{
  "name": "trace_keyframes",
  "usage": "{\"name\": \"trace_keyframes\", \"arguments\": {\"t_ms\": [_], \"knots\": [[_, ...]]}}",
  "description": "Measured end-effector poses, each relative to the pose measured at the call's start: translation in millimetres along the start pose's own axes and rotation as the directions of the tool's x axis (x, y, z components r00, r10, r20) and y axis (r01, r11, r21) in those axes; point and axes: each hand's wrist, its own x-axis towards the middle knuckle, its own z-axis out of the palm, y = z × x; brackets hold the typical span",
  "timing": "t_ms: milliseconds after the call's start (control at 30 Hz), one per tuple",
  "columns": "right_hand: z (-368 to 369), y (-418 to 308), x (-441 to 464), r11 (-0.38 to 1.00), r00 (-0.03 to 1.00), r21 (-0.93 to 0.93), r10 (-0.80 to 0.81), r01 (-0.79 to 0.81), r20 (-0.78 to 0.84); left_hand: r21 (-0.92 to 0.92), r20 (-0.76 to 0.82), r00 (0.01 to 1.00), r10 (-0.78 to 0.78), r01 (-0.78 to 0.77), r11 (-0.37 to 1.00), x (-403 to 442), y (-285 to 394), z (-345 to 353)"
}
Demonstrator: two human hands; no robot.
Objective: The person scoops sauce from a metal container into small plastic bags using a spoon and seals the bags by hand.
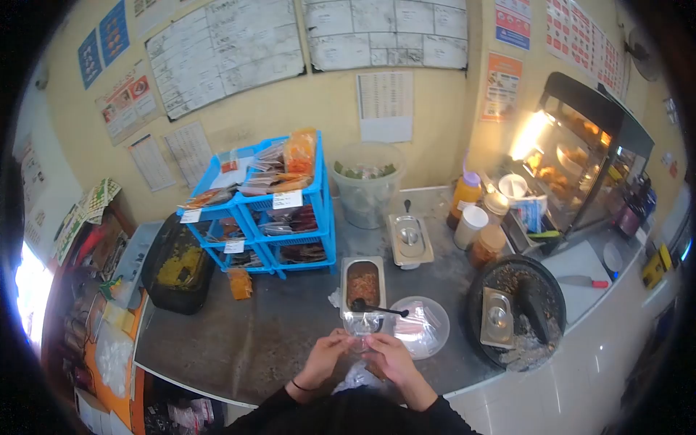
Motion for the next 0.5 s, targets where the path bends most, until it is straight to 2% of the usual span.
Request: {"name": "trace_keyframes", "arguments": {"t_ms": [33,67,100,133,200,233,267,300,333,367,400,433,467,500], "knots": [[-5.8,0.4,1.0,0.988,0.992,0.125,0.081,-0.092,0.092,-0.291,0.153,0.977,-0.148,0.188,0.938,3.3,-2.5,-10.4],[-10.3,1.0,2.6,0.952,0.970,0.238,0.145,-0.191,0.195,-0.520,0.332,0.913,-0.238,0.387,0.761,8.3,-5.5,-21.4],[-10.3,-1.2,3.7,0.895,0.933,0.336,0.189,-0.292,0.308,-0.655,0.515,0.818,-0.257,0.569,0.497,11.7,-3.3,-26.8],[-0.5,-9.9,-0.7,0.850,0.921,0.391,0.241,-0.353,0.307,-0.582,0.481,0.824,-0.300,0.556,0.593,10.1,-0.9,-27.4],[-0.7,-3.5,1.5,0.981,0.984,0.148,0.103,-0.125,0.147,-0.542,0.397,0.856,-0.331,0.510,0.668,4.6,6.5,-21.2],[-0.4,-0.9,2.3,1.000,0.997,0.005,0.016,-0.016,0.082,-0.518,0.354,0.871,-0.341,0.486,0.704,3.5,7.8,-18.9],[1.6,0.2,1.6,0.902,0.973,-0.371,-0.231,0.220,0.017,-0.410,0.288,0.909,-0.301,0.401,0.819,2.7,4.6,-14.4],[4.3,0.7,1.1,0.620,0.884,-0.695,-0.465,0.364,0.048,-0.285,0.229,0.942,-0.247,0.307,0.908,0.7,-1.2,-7.1],[7.0,3.0,0.1,0.215,0.753,-0.898,-0.636,0.384,0.169,-0.147,0.179,0.967,-0.181,0.209,0.967,-2.5,-6.6,-1.5],[10.7,7.5,0.7,0.111,0.685,-0.914,-0.699,0.389,0.206,0.071,0.012,0.999,-0.045,0.045,0.997,-3.4,-11.8,0.6],[14.6,12.3,3.0,0.004,0.611,-0.923,-0.750,0.385,0.252,0.307,-0.119,0.984,0.131,-0.089,0.948,-0.8,-19.0,1.0],[15.1,15.5,5.5,-0.105,0.532,-0.922,-0.790,0.373,0.305,0.539,-0.200,0.922,0.330,-0.178,0.823,3.9,-27.8,0.2],[2.8,27.4,12.9,-0.158,0.524,-0.889,-0.758,0.429,0.388,0.599,-0.244,0.859,0.450,-0.232,0.767,12.1,-43.7,-3.2],[1.9,26.9,11.8,-0.273,0.536,-0.855,-0.684,0.441,0.495,0.612,-0.298,0.872,0.389,-0.138,0.779,10.1,-33.4,-0.1]]}}
